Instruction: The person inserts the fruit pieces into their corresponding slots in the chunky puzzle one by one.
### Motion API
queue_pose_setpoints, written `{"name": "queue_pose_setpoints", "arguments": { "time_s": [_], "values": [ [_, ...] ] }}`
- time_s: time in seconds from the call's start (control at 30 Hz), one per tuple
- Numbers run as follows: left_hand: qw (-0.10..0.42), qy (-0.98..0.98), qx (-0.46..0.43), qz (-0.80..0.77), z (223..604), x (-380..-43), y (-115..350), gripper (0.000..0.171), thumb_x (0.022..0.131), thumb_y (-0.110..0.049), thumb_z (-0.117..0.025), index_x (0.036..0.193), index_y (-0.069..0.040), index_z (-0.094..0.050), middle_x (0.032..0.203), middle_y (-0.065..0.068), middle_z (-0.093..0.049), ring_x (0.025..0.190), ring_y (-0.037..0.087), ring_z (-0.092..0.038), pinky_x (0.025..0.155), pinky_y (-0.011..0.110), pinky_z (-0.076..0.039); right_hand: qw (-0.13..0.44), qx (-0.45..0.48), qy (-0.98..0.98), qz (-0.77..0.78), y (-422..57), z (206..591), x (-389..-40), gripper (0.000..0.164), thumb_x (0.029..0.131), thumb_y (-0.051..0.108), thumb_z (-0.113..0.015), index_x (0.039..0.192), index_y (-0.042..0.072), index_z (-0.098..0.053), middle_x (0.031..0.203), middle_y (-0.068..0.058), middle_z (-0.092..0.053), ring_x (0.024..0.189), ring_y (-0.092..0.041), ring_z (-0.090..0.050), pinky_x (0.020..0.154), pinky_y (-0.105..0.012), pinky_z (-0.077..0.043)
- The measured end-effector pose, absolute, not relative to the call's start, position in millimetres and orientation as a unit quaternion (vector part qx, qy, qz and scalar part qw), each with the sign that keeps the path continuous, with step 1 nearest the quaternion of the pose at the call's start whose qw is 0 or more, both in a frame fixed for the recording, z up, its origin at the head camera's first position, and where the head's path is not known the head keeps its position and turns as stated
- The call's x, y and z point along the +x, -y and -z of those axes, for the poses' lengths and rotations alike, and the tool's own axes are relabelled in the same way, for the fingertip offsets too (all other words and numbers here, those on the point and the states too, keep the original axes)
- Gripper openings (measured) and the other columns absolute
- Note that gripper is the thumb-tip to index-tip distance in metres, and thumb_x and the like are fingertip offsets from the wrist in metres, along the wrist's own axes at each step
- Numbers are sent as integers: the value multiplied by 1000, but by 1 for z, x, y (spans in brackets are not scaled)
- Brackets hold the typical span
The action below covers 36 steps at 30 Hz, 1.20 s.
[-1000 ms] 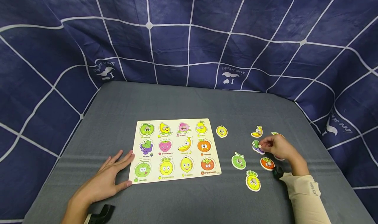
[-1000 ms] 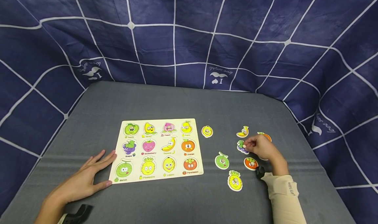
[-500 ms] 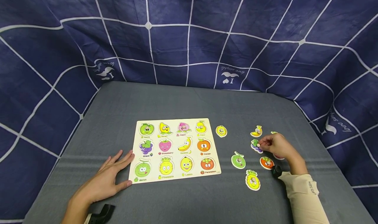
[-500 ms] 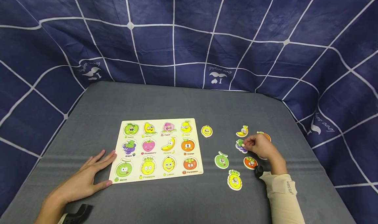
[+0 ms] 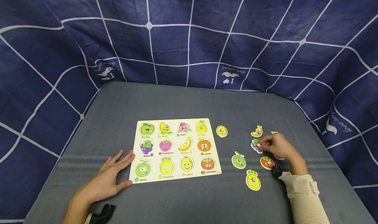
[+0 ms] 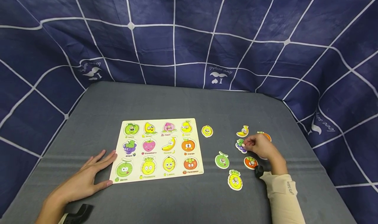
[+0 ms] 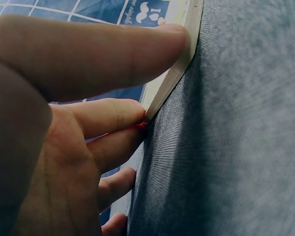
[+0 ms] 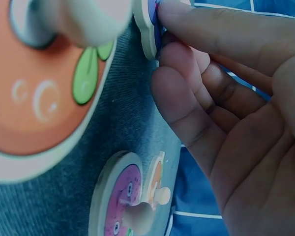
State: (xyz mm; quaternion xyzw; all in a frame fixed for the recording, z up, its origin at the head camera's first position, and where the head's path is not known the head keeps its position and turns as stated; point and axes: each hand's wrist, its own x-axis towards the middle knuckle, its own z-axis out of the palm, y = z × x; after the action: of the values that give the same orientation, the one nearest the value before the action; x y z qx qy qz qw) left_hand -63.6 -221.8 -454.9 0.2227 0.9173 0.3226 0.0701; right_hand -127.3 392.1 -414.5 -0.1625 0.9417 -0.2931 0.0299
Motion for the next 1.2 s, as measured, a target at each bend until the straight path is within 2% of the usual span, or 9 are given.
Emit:
{"name": "queue_pose_setpoints", "arguments": {
  "time_s": [0.4, 0.87, 1.2],
  "values": [
    [68, -917, 224, -321, 456, -63, 222, 84, 77, -22, -84, 148, -3, -44, 155, 16, -37, 141, 52, -24, 110, 69, -13, 22, -140, -951, 276, -383, 404, -123, 7, 78, -2, -79, 79, -2, -72, 70, 3, -67, 62, 3, -54, 55, -15, -46],
    [65, -919, 226, -317, 457, -63, 222, 84, 77, -24, -84, 148, -3, -45, 155, 15, -37, 141, 51, -24, 111, 67, -13, 6, -131, -954, 269, -365, 397, -129, 7, 79, 2, -80, 81, 5, -74, 69, 7, -65, 61, 1, -55, 54, -18, -46],
    [69, -918, 226, -318, 457, -63, 222, 84, 77, -24, -84, 148, -3, -45, 155, 15, -37, 141, 51, -24, 111, 67, -13, 10, -145, -944, 295, -350, 395, -137, 10, 77, 0, -82, 81, 3, -73, 70, 3, -66, 62, 0, -55, 54, -17, -46]
  ]
}}
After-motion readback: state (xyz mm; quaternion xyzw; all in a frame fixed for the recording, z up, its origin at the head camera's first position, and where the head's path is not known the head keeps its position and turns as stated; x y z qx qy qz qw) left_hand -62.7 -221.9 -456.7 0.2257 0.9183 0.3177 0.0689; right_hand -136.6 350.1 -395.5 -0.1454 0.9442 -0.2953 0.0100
